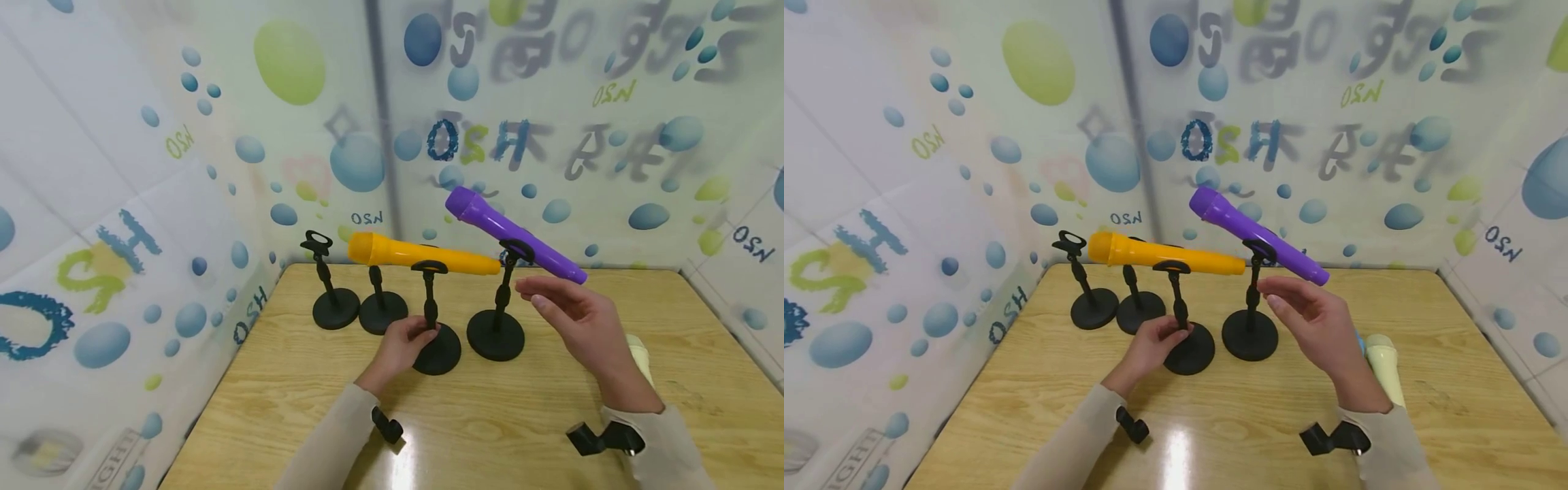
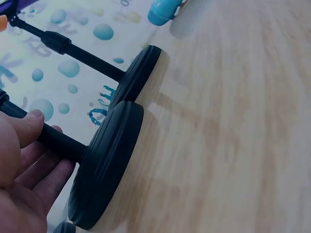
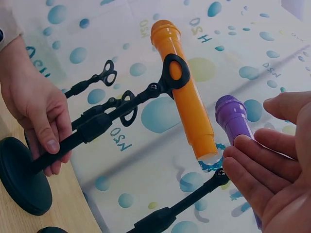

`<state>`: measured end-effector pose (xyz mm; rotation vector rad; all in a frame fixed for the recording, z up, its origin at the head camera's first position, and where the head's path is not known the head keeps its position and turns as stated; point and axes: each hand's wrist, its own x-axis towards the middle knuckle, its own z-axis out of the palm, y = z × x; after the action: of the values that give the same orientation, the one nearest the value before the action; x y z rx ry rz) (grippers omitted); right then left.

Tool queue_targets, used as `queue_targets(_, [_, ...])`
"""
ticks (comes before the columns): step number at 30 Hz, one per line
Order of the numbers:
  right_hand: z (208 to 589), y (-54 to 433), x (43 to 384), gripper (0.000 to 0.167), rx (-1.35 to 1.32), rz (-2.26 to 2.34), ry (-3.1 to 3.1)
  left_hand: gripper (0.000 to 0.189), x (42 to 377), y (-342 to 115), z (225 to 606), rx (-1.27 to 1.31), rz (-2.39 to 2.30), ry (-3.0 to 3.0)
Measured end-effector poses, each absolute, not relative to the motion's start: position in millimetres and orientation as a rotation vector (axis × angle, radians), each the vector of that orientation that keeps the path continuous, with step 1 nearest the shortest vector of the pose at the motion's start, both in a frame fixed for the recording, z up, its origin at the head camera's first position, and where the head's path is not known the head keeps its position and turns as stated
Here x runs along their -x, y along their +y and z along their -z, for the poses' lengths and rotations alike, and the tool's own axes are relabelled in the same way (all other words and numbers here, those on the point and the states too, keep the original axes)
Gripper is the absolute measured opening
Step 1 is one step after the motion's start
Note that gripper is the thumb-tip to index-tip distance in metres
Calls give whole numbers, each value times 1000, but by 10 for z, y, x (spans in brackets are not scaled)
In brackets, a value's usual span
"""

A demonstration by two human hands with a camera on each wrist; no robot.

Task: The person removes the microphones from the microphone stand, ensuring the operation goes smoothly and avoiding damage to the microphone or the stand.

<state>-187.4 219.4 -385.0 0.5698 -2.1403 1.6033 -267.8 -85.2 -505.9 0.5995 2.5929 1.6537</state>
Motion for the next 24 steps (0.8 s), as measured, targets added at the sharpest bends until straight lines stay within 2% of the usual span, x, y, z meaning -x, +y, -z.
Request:
queue_targets(14, [3766, 2192, 1774, 29, -499, -1579, -2156, 18, 2482, -932, 5038, -657, -1630, 2480])
queue_targets(24, [3617, 2171, 1750, 31, -647, -1600, -2091, 18, 2280, -883, 5047, -670, -1638, 2404])
